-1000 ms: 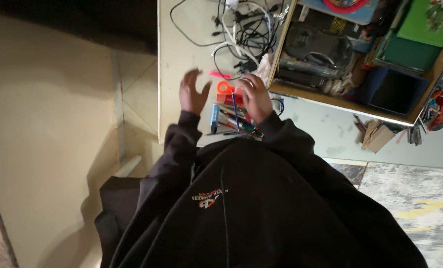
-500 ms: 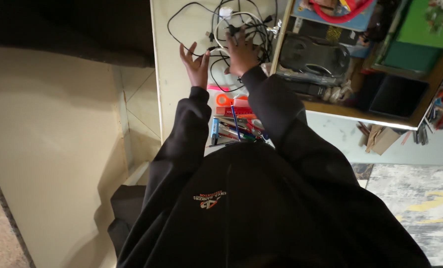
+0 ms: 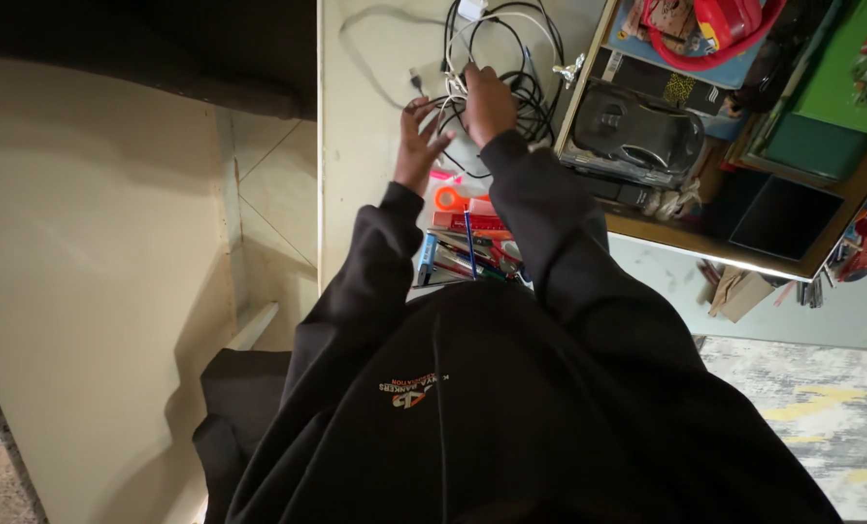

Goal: The person organizes a cluttered desk by sorting and placing items into a wall-mounted cabinet. They handle a paint palette, a wallet, sunglasses, a pencil case, a tablet, headphones, pens, scissors, and tangled cables, arranging them into compartments and on the desk surface.

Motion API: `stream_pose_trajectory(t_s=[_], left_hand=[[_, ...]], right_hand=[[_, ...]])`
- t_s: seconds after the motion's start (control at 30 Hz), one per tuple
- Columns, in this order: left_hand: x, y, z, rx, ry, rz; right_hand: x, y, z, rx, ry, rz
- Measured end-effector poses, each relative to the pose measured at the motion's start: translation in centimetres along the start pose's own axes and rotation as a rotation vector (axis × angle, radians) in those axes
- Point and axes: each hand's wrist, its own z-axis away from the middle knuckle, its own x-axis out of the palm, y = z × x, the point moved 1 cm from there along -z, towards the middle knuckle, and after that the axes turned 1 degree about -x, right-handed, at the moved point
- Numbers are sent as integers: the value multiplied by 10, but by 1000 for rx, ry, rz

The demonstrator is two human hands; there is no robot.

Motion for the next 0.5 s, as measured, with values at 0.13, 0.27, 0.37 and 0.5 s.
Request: stream_pose_trajectory(t_s=[0.13, 0.27, 0.37, 0.5], left_hand=[[12, -15, -2, 70, 103, 220], [28, 8, -1, 95, -153, 629], [38, 37, 10, 62, -232, 563], [16, 29, 4, -90, 71, 582]], right_hand=[[-27, -34, 30, -175, 307, -52], [-43, -69, 60, -282, 319, -234], [-62, -85, 70, -345, 235, -348], [-95, -89, 84, -419, 149, -469]])
